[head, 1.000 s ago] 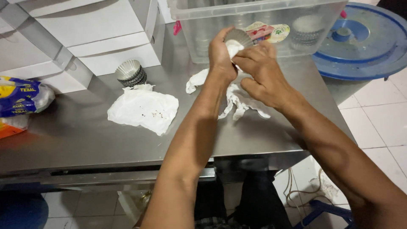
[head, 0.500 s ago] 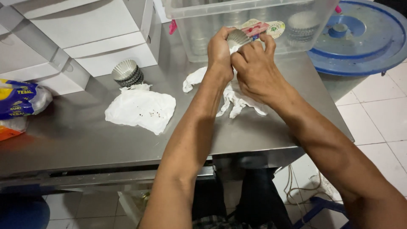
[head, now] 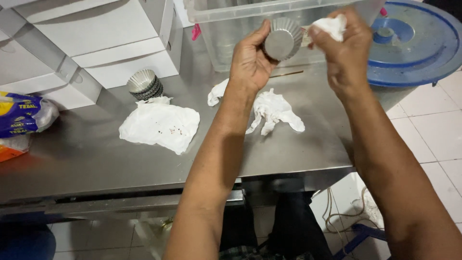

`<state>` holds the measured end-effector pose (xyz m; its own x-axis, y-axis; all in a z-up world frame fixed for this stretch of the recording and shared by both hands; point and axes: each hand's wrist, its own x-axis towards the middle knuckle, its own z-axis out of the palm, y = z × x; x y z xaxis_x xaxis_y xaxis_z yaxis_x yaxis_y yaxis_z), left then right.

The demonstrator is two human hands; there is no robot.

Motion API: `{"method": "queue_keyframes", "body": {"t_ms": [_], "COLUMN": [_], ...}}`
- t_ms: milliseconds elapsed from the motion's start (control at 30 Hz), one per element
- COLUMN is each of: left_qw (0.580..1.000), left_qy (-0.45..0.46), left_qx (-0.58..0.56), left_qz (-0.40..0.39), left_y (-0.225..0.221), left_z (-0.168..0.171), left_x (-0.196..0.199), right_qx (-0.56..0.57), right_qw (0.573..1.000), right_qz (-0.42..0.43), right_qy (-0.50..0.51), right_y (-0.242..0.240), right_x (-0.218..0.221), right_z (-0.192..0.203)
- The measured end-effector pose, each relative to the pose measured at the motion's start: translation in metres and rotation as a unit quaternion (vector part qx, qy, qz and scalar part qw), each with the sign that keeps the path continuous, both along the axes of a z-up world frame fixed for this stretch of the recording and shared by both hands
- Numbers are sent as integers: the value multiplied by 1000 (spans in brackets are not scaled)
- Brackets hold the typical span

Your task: Cleaning metal cupcake molds using a tissue

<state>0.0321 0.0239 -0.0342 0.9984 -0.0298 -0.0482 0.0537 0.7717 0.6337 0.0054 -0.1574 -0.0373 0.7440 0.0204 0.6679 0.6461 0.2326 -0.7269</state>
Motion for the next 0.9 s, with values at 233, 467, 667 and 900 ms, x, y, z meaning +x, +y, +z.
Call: {"method": "queue_keyframes", "body": {"t_ms": [233,467,667,900], "left_qw": [997,999,986,949], "left_qy": [-2,10,-129,-281], "left_qx": [-13,42,102,144], "left_qz": [82,22,12,26], "left_y": [-22,-34,-51,-40], "left_z": [-18,-4,-11,50], "left_x": [11,-17,-27,-49], "right_qx": [-155,-316,-57,-11], "right_qw": [978,890,992,972], "right_qz": [-67,-251,-116,-197], "right_qy": [-119,-210,13,128], "right_y": [23,31,-2,-40], "right_x": [-25,-14,19,45], "right_z": [12,11,-16,0]}}
